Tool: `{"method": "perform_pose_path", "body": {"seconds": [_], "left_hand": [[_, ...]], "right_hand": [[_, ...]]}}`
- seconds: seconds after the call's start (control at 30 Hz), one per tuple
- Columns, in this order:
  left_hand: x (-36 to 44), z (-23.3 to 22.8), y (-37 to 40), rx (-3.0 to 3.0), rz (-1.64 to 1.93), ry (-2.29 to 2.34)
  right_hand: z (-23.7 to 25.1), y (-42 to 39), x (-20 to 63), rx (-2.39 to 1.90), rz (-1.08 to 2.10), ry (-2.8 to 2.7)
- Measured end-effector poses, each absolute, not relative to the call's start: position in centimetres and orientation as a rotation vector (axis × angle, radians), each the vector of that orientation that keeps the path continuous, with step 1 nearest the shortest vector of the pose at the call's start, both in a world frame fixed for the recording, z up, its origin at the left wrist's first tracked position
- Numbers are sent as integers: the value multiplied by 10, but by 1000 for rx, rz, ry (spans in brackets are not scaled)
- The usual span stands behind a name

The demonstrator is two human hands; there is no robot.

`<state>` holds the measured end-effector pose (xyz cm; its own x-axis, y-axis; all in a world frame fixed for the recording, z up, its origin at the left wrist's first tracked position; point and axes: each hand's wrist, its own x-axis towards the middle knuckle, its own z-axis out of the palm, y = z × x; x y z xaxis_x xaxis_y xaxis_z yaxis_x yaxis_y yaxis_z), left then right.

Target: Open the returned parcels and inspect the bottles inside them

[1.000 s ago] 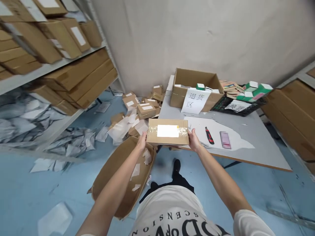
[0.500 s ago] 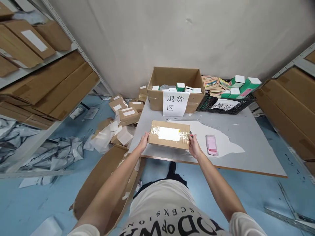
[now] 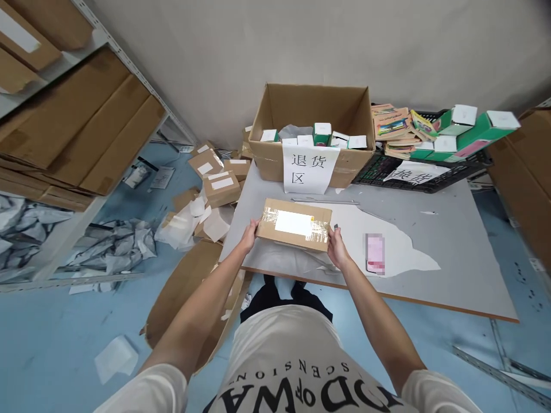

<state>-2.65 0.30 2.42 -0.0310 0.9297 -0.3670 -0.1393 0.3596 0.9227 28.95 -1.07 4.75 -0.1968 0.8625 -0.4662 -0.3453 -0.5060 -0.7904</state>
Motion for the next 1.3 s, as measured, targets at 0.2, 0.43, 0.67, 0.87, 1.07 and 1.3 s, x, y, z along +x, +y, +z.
{"method": "perform_pose_path", "body": {"seconds": [0.2,0.43,0.67,0.87,1.07,1.3], "left_hand": [[-32,13,7,846,1010,1115],[-53,-7,-1,911,1004,1169],[-64,-33,-11,1498,715,1298],[-52,-34,-16,1579,664,1437],[-56,15,2,1701,617,1461],[-50,50,39,1680,580,1581]], "right_hand": [[33,-10,288,-1208,1767,-713],[-12,-40,306,-1288,1511,-961],[-37,-59,311,-1567,1313,-1466],[-34,-54,292,-1784,1111,-1522],[21,-27,310,-1824,1018,-1691],[67,14,322,-1916,1150,-1667]]}}
